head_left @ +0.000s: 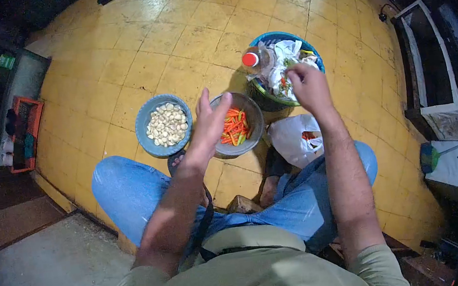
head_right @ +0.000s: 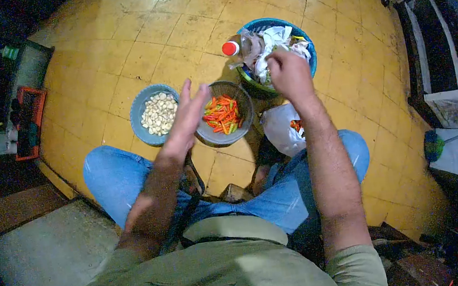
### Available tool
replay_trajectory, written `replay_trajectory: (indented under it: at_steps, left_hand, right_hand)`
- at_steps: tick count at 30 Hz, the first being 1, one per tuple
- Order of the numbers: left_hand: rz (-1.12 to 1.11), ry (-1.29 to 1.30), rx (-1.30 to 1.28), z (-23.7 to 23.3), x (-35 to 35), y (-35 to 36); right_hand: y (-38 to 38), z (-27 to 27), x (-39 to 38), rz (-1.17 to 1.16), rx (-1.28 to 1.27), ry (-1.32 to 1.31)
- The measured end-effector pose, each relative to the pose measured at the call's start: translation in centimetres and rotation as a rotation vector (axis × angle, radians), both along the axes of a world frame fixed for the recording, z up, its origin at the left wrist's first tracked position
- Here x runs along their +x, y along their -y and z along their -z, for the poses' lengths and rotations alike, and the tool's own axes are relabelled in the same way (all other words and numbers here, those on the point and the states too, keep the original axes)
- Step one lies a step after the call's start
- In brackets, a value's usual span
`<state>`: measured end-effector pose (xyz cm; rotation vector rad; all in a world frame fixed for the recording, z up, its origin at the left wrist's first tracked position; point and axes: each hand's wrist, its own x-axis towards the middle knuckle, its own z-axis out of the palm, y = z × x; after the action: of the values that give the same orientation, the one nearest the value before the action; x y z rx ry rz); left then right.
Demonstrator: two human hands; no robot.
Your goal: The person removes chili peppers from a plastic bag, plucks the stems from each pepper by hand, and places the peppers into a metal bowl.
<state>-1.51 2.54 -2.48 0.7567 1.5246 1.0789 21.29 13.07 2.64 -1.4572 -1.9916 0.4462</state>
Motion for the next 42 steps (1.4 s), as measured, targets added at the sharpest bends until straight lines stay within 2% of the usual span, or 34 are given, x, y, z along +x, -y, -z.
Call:
replay_trajectory:
  at_steps: [2,4,6,7,9,10,12,13,15,17,20,22,23,26,27,28,30,33,34,36,37,42]
  left_hand:
    - [-0.029,-0.031,0.089,-2.8,-1.5,-0.2]
    - [-0.045,-0.027,0.141,-6.4,-3.9,-0.5]
    - [0.219,-0.164,0.252,-9.5,-6.6,-0.9]
    - [0.211,-0.163,0.248,-10.3,-7.6,-1.2]
    - [0.41,-0.628,0.277,-10.8,-9.1,-1.8]
    - [0.402,-0.626,0.272,-10.3,-9.5,-2.0]
    - [0.52,-0.915,0.231,-8.8,-9.9,-2.1]
    - [0.591,-1.1,0.151,-8.3,-9.8,-1.9]
    - [0.614,-1.049,0.138,-8.6,-9.9,-1.7]
    - [0.605,-0.944,0.18,-8.3,-10.3,-1.0]
    - [0.526,-0.992,0.206,-8.2,-11.0,-1.1]
    - [0.535,-0.997,0.186,-7.9,-11.2,-1.2]
    - [0.546,-1.004,0.177,-7.8,-11.2,-1.3]
    - [0.596,-0.99,0.118,-7.7,-10.6,-1.9]
    - [0.6,-0.987,0.12,-7.6,-10.5,-2.0]
    - [0.621,-0.982,0.1,-7.4,-10.4,-2.2]
    - [0.646,-0.979,0.094,-7.6,-10.1,-2.4]
    - [0.705,-0.987,0.045,-8.6,-9.4,-2.6]
    - [0.738,-0.977,0.026,-9.0,-9.1,-2.7]
    - [0.767,-0.98,0.01,-9.6,-8.7,-2.2]
    - [0.775,-0.943,0.06,-9.7,-8.5,-1.5]
    - [0.732,-0.874,0.285,-8.2,-5.5,1.4]
  right_hand:
    - [0.9,0.3,-1.3,-0.145,-0.299,0.167]
    - [2.2,2.6,-2.7,-0.313,-0.467,0.274]
    - [3.5,7.0,-4.5,-0.43,-0.663,0.5]
    - [4.1,10.2,-5.0,-0.465,-0.685,0.562]
    - [4.8,15.3,-5.8,-0.505,-0.707,0.627]
    - [4.8,17.0,-6.1,-0.447,-0.732,0.569]
    - [5.1,21.6,-7.0,-0.406,-0.767,0.513]
    - [5.3,24.6,-7.1,-0.288,-0.766,0.469]
    - [5.1,26.2,-8.0,-0.096,-0.761,0.404]
    - [5.5,26.8,-9.5,-0.038,-0.814,0.463]
    - [6.2,26.1,-10.5,0.075,-0.864,0.482]
    - [5.6,25.5,-10.4,-0.123,-0.808,0.628]
    - [5.6,26.8,-9.6,-0.071,-0.699,0.611]
    - [3.7,25.1,-7.4,-0.159,-0.81,0.577]
    - [3.0,24.8,-5.8,-0.274,-0.842,0.479]
    - [2.7,23.3,-5.5,-0.267,-0.844,0.478]
    - [1.7,16.9,-5.0,-0.41,-0.815,0.407]
    - [0.8,10.9,-4.5,-0.204,-0.969,0.03]
    - [1.0,10.3,-4.0,-0.197,-0.956,0.029]
    - [1.3,9.3,-3.7,-0.239,-1.041,-0.201]
    - [2.0,7.7,-4.0,-0.175,-1.124,-0.337]
    - [4.0,2.0,-4.0,-0.301,-1.052,-0.521]
